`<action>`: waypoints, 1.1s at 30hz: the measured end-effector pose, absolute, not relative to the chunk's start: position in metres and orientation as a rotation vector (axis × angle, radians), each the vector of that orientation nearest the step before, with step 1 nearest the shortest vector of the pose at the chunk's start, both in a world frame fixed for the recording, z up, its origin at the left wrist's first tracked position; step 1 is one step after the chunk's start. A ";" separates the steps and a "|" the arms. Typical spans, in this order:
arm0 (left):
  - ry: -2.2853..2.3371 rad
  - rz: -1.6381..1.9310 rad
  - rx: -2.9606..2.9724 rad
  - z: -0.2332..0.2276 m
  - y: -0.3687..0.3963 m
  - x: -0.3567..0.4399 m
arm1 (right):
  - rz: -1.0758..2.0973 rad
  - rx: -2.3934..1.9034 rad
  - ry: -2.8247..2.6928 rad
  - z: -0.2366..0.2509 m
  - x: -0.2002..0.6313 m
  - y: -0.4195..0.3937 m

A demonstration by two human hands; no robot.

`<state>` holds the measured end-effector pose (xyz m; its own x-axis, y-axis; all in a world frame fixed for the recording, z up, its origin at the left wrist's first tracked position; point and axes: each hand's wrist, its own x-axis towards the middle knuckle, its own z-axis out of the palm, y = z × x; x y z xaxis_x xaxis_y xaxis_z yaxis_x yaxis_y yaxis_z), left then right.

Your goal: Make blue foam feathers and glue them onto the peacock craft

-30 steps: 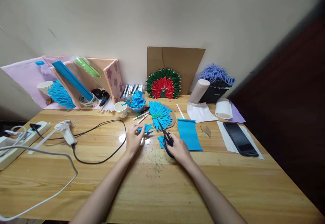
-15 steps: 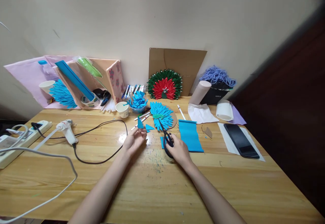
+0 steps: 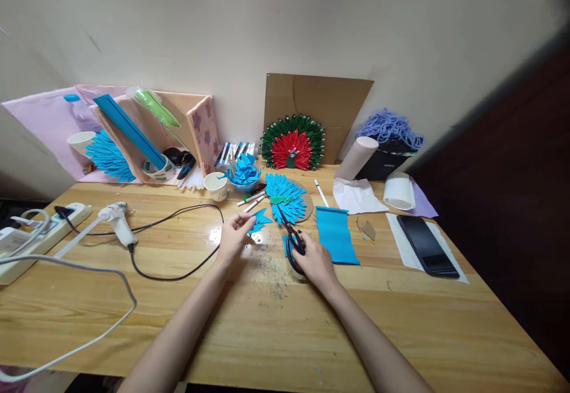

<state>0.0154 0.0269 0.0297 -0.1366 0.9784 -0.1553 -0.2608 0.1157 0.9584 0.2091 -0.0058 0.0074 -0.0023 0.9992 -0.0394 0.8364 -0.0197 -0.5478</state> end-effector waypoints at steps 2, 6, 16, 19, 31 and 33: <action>1.307 1.382 0.955 0.030 0.026 0.015 | 0.616 -1.922 -1.889 0.007 0.209 -0.006; 1.388 1.457 1.023 0.031 0.021 0.016 | 0.618 -1.918 -1.890 0.007 0.209 -0.005; 1.794 1.589 1.473 0.081 0.098 -0.003 | 0.647 -1.874 -1.831 0.004 0.210 -0.003; 2.089 1.467 1.702 0.095 0.143 -0.008 | 0.765 -1.750 -1.700 0.000 0.214 -0.001; 1.338 1.006 2.240 0.050 0.049 0.041 | 1.520 -0.975 -0.774 0.018 0.233 0.012; 1.178 0.868 2.030 0.037 0.024 0.054 | 1.638 -0.826 -0.734 0.021 0.232 0.011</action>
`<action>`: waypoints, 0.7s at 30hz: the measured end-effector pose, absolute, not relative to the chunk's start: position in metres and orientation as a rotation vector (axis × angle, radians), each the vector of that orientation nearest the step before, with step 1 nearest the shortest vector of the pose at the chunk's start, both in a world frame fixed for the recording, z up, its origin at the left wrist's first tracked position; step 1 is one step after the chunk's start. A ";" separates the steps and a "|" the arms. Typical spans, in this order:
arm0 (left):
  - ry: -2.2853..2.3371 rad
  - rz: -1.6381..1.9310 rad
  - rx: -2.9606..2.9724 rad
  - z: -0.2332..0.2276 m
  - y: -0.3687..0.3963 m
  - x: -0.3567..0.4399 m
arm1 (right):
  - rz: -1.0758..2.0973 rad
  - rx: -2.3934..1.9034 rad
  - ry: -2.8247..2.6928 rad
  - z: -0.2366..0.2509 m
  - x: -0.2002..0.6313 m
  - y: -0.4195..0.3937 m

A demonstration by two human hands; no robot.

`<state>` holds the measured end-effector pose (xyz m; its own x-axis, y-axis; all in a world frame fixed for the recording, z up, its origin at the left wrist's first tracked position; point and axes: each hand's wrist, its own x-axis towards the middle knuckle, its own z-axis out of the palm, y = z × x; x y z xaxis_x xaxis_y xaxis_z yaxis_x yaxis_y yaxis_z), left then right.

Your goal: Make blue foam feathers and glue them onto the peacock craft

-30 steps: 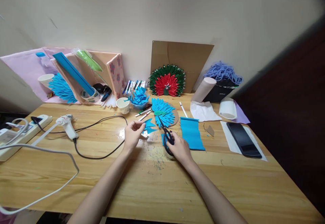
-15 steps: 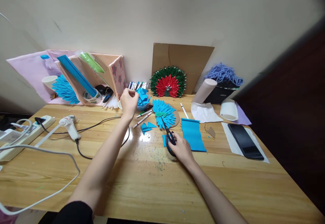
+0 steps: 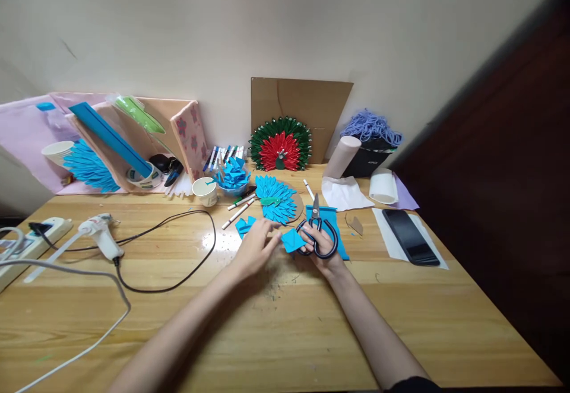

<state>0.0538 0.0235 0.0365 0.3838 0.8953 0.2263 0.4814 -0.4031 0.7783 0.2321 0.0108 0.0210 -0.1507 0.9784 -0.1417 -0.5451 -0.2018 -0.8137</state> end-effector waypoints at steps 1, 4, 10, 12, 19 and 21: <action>1.117 0.832 1.897 0.031 0.015 0.059 | 1.682 -0.773 -0.738 0.022 0.231 0.010; 1.021 0.790 1.483 0.023 0.007 0.068 | 1.736 -0.695 -0.824 0.021 0.226 0.008; 1.096 0.895 1.118 0.019 0.010 0.063 | 1.662 -0.707 -0.893 0.012 0.220 0.010; 1.177 0.925 1.045 0.017 0.010 0.055 | 1.596 -0.789 -0.856 0.011 0.221 0.012; 1.373 1.209 1.051 0.020 0.023 0.018 | 1.650 -0.904 -0.906 0.019 0.223 0.006; 1.422 1.316 1.112 0.023 0.026 0.011 | 1.834 -0.863 -1.032 0.020 0.221 -0.002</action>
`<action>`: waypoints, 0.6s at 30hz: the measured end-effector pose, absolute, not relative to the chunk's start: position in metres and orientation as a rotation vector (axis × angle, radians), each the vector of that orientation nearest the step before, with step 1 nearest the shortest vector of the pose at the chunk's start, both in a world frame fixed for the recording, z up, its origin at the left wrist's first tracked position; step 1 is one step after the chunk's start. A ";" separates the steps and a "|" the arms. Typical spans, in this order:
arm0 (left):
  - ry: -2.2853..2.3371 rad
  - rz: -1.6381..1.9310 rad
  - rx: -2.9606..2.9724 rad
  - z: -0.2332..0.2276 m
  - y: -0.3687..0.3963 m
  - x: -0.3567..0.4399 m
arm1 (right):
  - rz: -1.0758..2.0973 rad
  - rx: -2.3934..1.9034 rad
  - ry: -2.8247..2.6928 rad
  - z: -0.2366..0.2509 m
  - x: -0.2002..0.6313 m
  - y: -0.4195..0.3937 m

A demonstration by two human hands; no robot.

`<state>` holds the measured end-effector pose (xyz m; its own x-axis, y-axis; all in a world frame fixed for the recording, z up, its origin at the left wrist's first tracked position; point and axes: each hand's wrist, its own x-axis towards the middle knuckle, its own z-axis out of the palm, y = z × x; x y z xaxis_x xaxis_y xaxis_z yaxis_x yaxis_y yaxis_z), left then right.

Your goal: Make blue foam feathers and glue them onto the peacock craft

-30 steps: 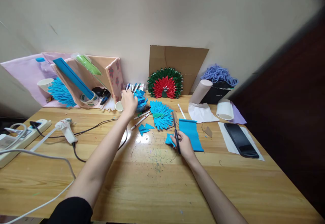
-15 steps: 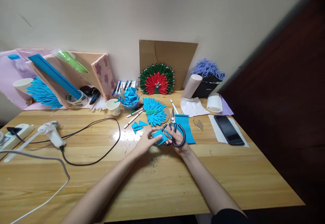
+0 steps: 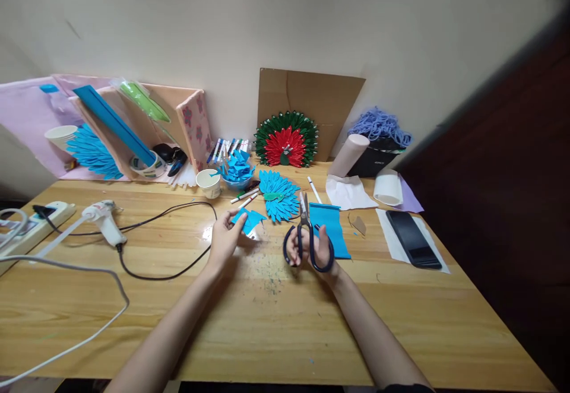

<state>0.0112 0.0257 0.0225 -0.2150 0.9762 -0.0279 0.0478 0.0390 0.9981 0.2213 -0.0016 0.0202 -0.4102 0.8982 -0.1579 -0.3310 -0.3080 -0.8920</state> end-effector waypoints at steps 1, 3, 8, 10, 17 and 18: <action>1.447 1.360 1.145 0.023 0.026 0.009 | 1.928 -0.832 -1.099 0.019 0.220 -0.006; 1.502 1.415 1.209 0.024 0.025 0.007 | 2.083 -0.774 -1.229 0.016 0.218 -0.015; 1.587 1.448 1.346 0.024 0.017 0.014 | 2.223 -0.778 -1.455 0.010 0.211 -0.030; 1.568 1.444 1.355 0.023 0.014 0.019 | 2.207 -0.809 -1.462 0.008 0.206 -0.031; 1.489 1.446 1.362 0.018 0.006 0.032 | 2.222 -0.815 -1.367 -0.003 0.194 -0.029; 1.496 1.454 1.361 0.018 0.006 0.032 | 2.225 -0.804 -1.360 -0.005 0.194 -0.029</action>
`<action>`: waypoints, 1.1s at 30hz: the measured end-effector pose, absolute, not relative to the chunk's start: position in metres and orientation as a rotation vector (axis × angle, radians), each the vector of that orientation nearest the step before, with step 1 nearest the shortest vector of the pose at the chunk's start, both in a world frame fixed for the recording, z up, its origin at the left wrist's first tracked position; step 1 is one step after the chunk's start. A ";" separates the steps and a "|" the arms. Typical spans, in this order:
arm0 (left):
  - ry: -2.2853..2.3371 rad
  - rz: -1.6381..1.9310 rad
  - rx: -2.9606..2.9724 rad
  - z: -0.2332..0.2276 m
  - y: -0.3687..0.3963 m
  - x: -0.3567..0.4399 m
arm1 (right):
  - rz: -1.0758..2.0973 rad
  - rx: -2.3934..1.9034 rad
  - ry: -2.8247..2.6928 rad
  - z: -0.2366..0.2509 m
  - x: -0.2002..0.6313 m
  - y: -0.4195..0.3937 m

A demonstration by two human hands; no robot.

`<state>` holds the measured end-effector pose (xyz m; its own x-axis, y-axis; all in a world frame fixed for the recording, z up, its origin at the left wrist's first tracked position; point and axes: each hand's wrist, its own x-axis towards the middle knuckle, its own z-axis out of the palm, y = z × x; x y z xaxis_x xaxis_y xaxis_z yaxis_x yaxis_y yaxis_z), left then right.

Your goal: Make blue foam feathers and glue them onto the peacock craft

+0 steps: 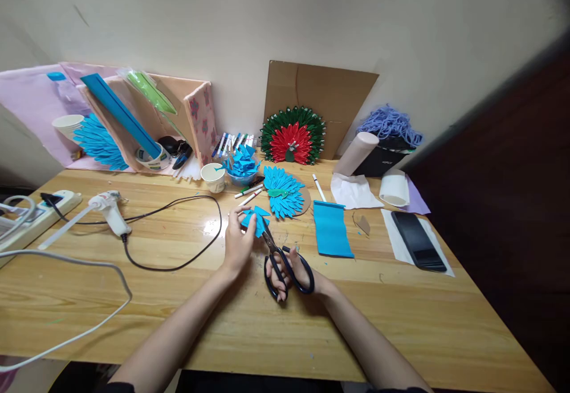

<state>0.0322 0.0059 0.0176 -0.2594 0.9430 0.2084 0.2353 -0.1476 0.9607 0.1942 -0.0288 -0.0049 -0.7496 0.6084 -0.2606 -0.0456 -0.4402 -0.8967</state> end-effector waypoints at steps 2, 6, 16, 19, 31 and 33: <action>1.515 1.473 1.356 0.017 0.005 0.033 | 2.233 -0.782 -1.355 -0.007 0.194 -0.029; 1.535 1.492 1.380 0.017 0.005 0.034 | 2.232 -0.794 -1.342 -0.011 0.192 -0.030; 1.616 1.492 1.428 0.019 0.003 0.035 | 2.207 -0.773 -1.332 -0.014 0.188 -0.032; 1.626 1.480 1.430 0.021 0.003 0.035 | 2.199 -0.787 -1.330 -0.013 0.186 -0.032; 1.587 1.501 1.357 0.013 0.005 0.034 | 2.087 -0.887 -1.321 -0.008 0.177 -0.037; 1.581 1.516 1.359 0.013 0.005 0.034 | 2.064 -0.908 -1.318 -0.004 0.176 -0.037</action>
<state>0.0336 0.0055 0.0130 -0.3322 0.9110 0.2444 0.2824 -0.1512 0.9473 0.1756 -0.0371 -0.0040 -0.6379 0.7260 -0.2568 -0.0728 -0.3888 -0.9184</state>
